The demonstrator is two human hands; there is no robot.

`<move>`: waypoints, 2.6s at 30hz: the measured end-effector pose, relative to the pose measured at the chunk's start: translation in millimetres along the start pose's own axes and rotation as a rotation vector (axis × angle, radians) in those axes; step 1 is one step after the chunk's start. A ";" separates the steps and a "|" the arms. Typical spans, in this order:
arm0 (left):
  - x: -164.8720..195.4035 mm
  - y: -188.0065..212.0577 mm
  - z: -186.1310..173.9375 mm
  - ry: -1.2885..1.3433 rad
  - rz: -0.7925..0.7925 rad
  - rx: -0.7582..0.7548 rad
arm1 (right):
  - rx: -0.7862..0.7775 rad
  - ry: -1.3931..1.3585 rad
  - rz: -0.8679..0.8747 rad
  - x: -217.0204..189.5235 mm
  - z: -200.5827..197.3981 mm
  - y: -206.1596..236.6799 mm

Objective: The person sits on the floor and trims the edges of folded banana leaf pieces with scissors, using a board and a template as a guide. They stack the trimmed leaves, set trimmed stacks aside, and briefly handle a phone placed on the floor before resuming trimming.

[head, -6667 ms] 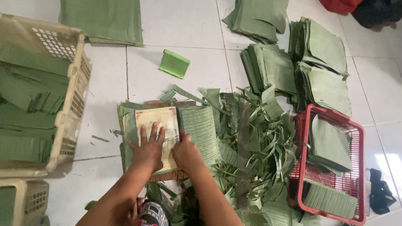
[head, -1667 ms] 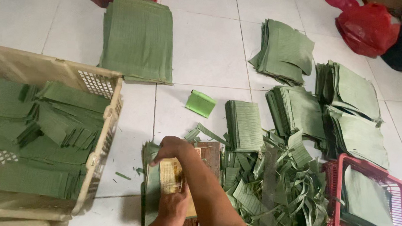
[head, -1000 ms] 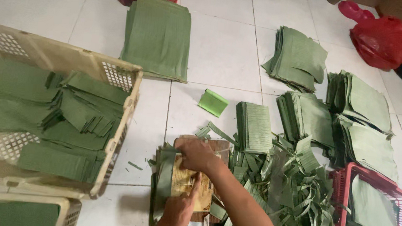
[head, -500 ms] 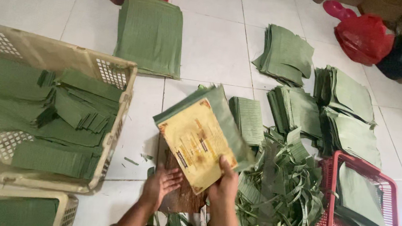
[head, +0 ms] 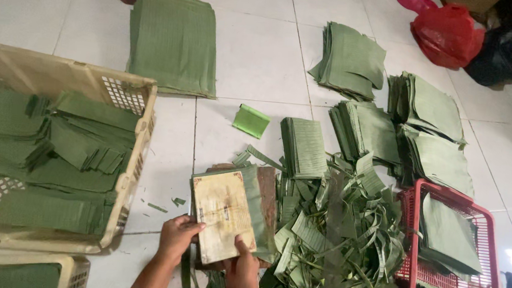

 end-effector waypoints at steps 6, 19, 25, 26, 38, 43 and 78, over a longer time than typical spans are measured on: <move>-1.4 -0.4 -31.0 -0.011 -0.100 -0.031 | -0.649 0.643 0.325 -22.0 -7.2 41.3; -1.4 1.4 -34.0 -0.005 -0.126 -0.075 | -0.345 1.523 -0.683 -48.7 60.8 -44.4; -3.5 2.0 -33.1 -0.033 -0.113 -0.058 | -0.241 1.458 -0.711 -60.3 40.3 -75.8; -4.0 1.6 -32.9 -0.041 -0.104 -0.061 | -0.252 1.437 -0.721 -61.5 38.7 -78.3; -4.7 1.8 -31.8 -0.096 -0.073 0.005 | -0.317 1.447 -0.721 -62.5 45.1 -70.3; -6.1 4.3 -31.8 0.035 -0.082 -0.011 | -0.287 1.486 -0.710 -63.7 49.1 -69.8; 61.6 56.5 89.4 -1.478 0.464 0.282 | -0.465 1.936 -0.491 -114.0 70.2 -28.2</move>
Point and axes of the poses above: each hand's wrist, its own y-axis away from the middle knuckle, its own z-axis out of the palm, x = y × z, the point moved 4 cm from there along -y, towards the middle knuckle, and after that the axes turned 11 degrees about -z, right-handed, at the moved point
